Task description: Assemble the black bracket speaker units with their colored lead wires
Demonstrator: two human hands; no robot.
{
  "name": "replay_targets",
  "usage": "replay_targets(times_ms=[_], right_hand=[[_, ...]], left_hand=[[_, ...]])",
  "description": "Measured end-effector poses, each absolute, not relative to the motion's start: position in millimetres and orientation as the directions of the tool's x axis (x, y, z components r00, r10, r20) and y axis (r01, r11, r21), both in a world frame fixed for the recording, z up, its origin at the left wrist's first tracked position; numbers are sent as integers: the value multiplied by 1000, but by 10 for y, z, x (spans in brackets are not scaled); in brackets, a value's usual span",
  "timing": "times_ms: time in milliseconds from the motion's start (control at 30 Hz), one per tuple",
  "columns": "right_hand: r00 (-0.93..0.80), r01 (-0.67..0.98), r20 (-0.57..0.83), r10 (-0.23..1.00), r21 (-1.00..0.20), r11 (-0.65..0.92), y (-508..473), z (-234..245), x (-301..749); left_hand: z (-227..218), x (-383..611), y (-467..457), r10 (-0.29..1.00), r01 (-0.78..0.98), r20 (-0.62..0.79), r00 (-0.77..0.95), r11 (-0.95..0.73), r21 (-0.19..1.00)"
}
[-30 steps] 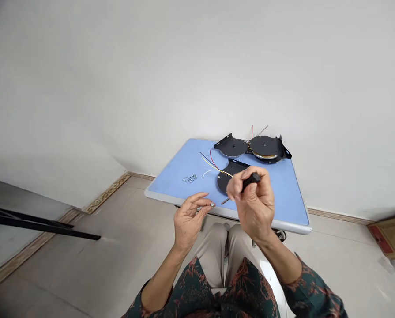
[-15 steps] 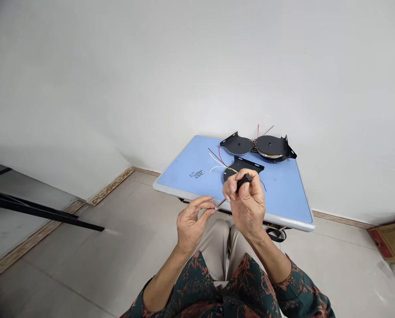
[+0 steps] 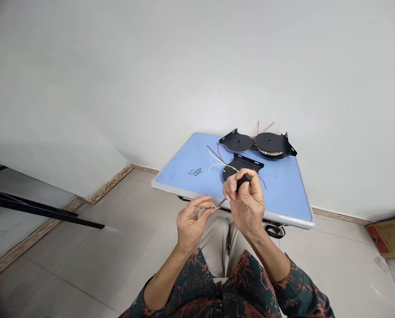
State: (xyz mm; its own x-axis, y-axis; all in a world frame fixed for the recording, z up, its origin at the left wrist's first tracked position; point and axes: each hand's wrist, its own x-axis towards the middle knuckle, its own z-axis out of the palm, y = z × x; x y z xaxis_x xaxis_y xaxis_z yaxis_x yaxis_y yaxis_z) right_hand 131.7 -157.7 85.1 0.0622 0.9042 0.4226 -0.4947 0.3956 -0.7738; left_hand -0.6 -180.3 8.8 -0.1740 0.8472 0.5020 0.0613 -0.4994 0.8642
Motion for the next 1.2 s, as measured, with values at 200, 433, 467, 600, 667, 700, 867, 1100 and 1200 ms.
replay_targets(times_ms=[200,433,467,600,667,700,867,1100,1200], right_hand=[[60,-525,447,892,-746,409,-1596,822,1323],[81,-523,453,888,-739,425,-1595,807,1334],[80,-526,453,888,-738,423,-1597,809,1332],[43,-523,464,885,-744,416,-1606,810,1339],[-18,-539,499,867,-735,412,-1603,797,1360],[-59,-541,516,855,-736,407,-1599,787,1378],[-180,-364,533,827,-817,448,-1584,745,1531],[-137,39,474,870,-875,483,-1531,871,1833],[-98,158,498,862,-847,507,-1399,934,1982]], left_hand=[[67,2,-1798,846,75,504,-176,-499,864],[82,13,-1801,898,-36,410,-158,-420,907],[84,12,-1803,913,-67,382,-145,-394,917],[85,0,-1814,950,-125,294,-103,-306,944],[78,-10,-1814,951,-122,291,-102,-302,945],[74,-15,-1811,950,-123,295,-102,-307,944],[43,-24,-1804,934,-92,336,-118,-348,933],[38,57,-1672,933,-7,359,-32,-359,933],[129,162,-1411,914,53,399,76,-403,914]])
